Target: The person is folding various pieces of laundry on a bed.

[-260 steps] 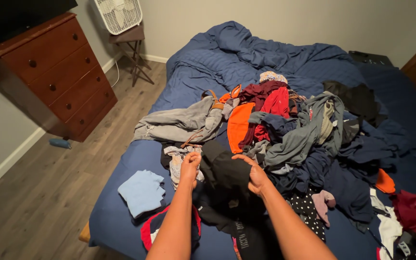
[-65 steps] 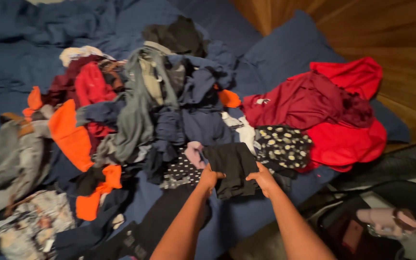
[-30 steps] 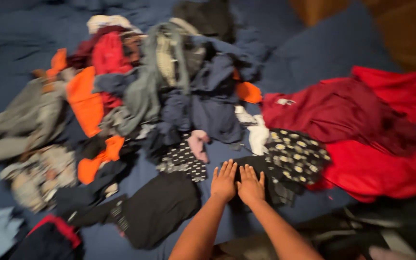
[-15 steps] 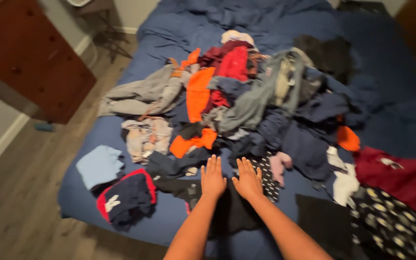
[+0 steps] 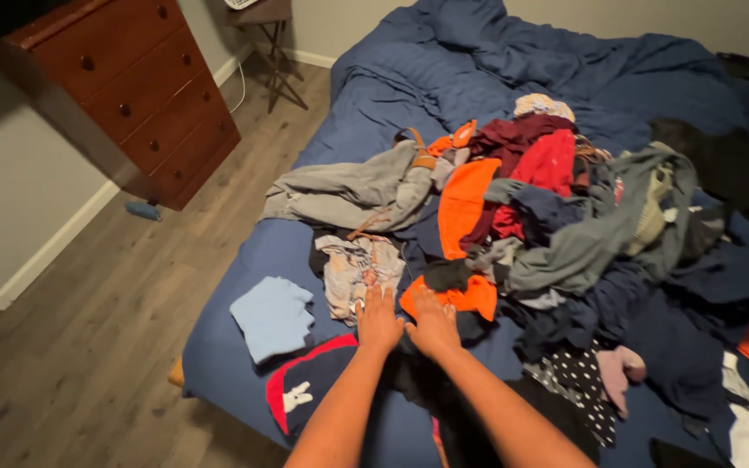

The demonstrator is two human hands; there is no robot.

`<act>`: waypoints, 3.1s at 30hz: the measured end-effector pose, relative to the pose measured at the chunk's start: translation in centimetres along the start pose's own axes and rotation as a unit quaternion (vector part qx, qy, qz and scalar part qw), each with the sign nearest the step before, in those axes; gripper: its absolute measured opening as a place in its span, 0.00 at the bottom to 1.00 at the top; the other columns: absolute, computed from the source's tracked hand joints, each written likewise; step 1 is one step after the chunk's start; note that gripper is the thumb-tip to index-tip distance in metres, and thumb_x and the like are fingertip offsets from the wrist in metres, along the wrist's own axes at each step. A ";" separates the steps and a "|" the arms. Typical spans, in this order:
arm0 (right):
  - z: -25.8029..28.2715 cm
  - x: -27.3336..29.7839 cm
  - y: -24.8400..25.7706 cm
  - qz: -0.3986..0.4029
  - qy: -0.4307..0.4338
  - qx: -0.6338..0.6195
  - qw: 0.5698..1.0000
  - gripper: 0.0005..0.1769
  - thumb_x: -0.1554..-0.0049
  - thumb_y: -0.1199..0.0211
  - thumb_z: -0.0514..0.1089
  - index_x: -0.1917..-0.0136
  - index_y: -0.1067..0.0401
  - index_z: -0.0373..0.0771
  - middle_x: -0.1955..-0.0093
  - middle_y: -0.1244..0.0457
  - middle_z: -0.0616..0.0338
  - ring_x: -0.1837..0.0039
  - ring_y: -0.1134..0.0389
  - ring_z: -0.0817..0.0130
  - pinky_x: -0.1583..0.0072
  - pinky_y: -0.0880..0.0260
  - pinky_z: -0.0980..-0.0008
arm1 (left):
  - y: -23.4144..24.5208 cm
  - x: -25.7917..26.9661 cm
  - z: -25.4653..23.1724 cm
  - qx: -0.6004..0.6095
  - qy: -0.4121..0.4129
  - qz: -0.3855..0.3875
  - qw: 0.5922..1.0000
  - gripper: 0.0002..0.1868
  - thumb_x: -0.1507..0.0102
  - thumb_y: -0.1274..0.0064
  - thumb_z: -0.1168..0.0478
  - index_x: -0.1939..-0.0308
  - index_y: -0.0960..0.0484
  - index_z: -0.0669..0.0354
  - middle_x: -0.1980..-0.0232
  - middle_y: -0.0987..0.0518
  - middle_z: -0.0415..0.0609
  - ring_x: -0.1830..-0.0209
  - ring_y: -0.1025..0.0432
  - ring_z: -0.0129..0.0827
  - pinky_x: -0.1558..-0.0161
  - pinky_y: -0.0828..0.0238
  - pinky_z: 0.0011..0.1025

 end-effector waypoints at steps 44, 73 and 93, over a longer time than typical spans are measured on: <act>-27.5 -11.3 22.3 -0.251 -0.153 -0.102 0.950 0.27 0.41 0.41 0.50 0.30 0.33 0.41 0.28 0.41 0.47 0.29 0.39 0.46 0.32 0.38 0.52 | -1.7 -22.1 -36.4 0.189 -0.211 -0.071 0.957 0.26 0.39 0.44 0.57 0.38 0.24 0.61 0.37 0.23 0.58 0.35 0.30 0.52 0.34 0.36 0.45; -35.9 -27.1 16.6 -0.290 -0.255 -0.266 0.883 0.08 0.51 0.31 0.43 0.65 0.26 0.37 0.66 0.35 0.49 0.62 0.36 0.52 0.60 0.37 0.53 | -4.7 -32.6 -37.6 0.198 -0.161 0.001 0.967 0.27 0.36 0.50 0.61 0.32 0.28 0.55 0.37 0.25 0.62 0.39 0.29 0.55 0.41 0.32 0.48; -16.8 -11.3 14.4 -0.120 0.134 -0.371 0.911 0.10 0.41 0.40 0.43 0.47 0.30 0.38 0.55 0.32 0.52 0.52 0.29 0.62 0.48 0.30 0.65 | 7.0 -18.2 -20.2 -0.044 -0.257 0.013 0.965 0.33 0.54 0.30 0.42 0.47 0.15 0.48 0.44 0.24 0.52 0.36 0.33 0.47 0.30 0.57 0.63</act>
Point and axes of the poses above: each hand's wrist, its own x-axis away from the middle knuckle, its own y-axis out of the back of the hand, z = x × y, the point moved 1 cm from there along -x, towards the middle knuckle
